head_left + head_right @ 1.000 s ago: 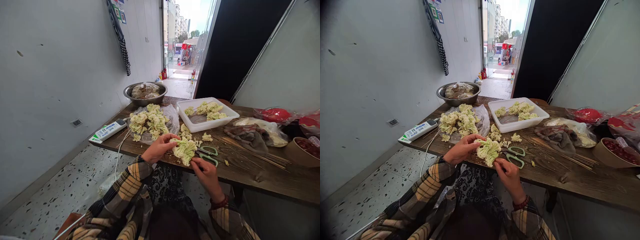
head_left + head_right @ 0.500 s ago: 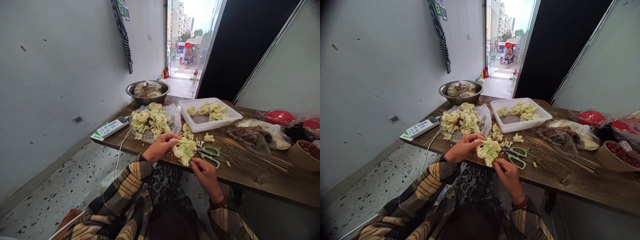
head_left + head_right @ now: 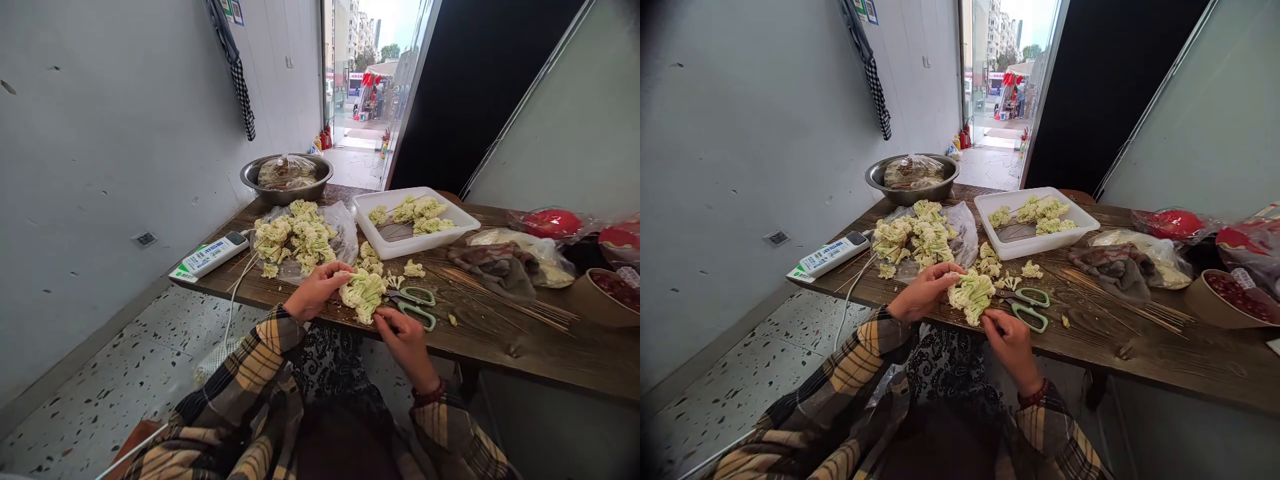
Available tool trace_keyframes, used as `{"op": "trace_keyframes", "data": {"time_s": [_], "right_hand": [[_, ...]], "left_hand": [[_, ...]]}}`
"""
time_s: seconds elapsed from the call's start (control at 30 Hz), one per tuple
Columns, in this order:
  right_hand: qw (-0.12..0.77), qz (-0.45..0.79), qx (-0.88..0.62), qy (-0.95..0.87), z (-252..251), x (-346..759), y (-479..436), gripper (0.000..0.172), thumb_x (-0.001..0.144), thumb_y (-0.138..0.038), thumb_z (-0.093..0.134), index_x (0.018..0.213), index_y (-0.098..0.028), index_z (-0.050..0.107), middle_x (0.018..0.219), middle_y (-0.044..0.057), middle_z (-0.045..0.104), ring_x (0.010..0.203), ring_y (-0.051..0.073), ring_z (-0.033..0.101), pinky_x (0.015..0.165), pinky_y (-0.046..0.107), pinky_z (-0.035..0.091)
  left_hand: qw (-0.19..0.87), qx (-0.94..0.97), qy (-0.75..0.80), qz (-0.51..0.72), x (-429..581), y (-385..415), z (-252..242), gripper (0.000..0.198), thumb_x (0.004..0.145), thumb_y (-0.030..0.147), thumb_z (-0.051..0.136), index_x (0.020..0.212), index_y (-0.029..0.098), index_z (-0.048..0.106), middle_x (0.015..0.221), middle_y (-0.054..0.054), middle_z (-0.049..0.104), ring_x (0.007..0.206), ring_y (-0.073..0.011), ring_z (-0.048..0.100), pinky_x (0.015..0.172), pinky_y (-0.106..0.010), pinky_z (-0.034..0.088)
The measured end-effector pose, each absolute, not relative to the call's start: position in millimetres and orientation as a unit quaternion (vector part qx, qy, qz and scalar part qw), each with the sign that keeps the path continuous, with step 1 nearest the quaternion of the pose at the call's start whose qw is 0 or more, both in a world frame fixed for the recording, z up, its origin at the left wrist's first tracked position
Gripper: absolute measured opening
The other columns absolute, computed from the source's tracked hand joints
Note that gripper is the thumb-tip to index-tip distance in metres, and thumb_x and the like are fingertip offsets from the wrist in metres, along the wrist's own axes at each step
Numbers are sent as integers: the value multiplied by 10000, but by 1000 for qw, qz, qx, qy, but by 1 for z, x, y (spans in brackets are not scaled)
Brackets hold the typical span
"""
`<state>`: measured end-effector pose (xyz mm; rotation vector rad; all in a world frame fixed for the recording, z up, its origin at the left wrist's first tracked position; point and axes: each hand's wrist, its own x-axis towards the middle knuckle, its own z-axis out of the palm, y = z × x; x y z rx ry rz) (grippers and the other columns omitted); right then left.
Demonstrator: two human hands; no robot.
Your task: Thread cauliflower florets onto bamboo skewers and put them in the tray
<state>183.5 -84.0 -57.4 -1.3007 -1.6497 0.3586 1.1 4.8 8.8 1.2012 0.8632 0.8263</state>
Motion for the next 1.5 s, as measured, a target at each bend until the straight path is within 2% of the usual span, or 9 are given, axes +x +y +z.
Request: {"op": "trace_keyframes", "data": {"time_s": [0.13, 0.23, 0.33, 0.4, 0.5, 0.57, 0.67, 1.0, 1.5], "right_hand": [[490, 150, -537, -670, -57, 186, -84, 190, 868, -282, 539, 855, -198, 709, 770, 28, 735, 660, 165, 670, 632, 257, 522], [490, 157, -541, -665, -58, 188, -84, 189, 865, -290, 547, 848, -194, 708, 744, 24, 729, 635, 161, 661, 607, 252, 516], [488, 167, -545, -661, -59, 189, -84, 187, 861, -292, 554, 836, -188, 707, 720, 21, 721, 613, 154, 650, 588, 245, 509], [486, 173, -545, -661, -60, 190, -84, 188, 861, -296, 553, 836, -190, 706, 714, 19, 717, 604, 151, 644, 581, 245, 507], [481, 182, -543, -664, -61, 191, -84, 190, 863, -299, 554, 844, -192, 709, 715, 20, 714, 608, 153, 644, 593, 249, 509], [480, 190, -537, -667, -61, 191, -85, 194, 868, -300, 552, 856, -192, 712, 725, 23, 715, 618, 156, 647, 597, 248, 509], [483, 200, -533, -666, -60, 191, -86, 191, 870, -298, 555, 862, -194, 714, 735, 25, 717, 632, 160, 653, 597, 245, 509], [491, 179, -522, -674, -61, 191, -86, 159, 855, -277, 576, 848, -204, 717, 788, 33, 745, 685, 178, 686, 635, 255, 533], [490, 191, -523, -670, -58, 190, -85, 155, 857, -256, 570, 831, -207, 714, 810, 27, 749, 732, 179, 694, 671, 260, 530]], "left_hand": [[694, 505, 367, 360, -2, 5, 13, 365, 704, 378, 717, 995, 171, 639, 912, -32, 617, 723, -114, 578, 612, -246, 515], [711, 476, 356, 374, -2, 4, 13, 435, 712, 386, 721, 1084, 184, 622, 1082, -85, 620, 811, -143, 608, 664, -277, 531], [726, 464, 340, 377, -2, 3, 12, 424, 728, 399, 710, 1087, 190, 626, 1133, -96, 612, 830, -143, 614, 676, -272, 528], [722, 476, 336, 374, -1, 2, 10, 421, 724, 384, 718, 1089, 194, 625, 1106, -80, 615, 805, -126, 600, 643, -238, 512], [696, 510, 347, 367, 0, 2, 8, 385, 701, 344, 738, 1034, 177, 639, 884, -29, 616, 654, -78, 540, 542, -182, 446], [673, 534, 360, 364, 1, 3, 6, 319, 703, 336, 730, 954, 158, 645, 717, 12, 563, 545, -55, 471, 484, -170, 384], [647, 562, 371, 358, 0, 4, 4, 266, 715, 327, 704, 898, 149, 631, 619, 41, 505, 486, -47, 414, 463, -175, 328], [589, 598, 385, 383, 1, 5, 5, 194, 672, 230, 688, 838, 141, 641, 643, 34, 539, 560, -70, 436, 543, -197, 323], [620, 536, 391, 419, 3, 6, 2, 255, 630, 251, 743, 835, 123, 664, 682, 10, 572, 589, -76, 460, 563, -202, 346]]}}
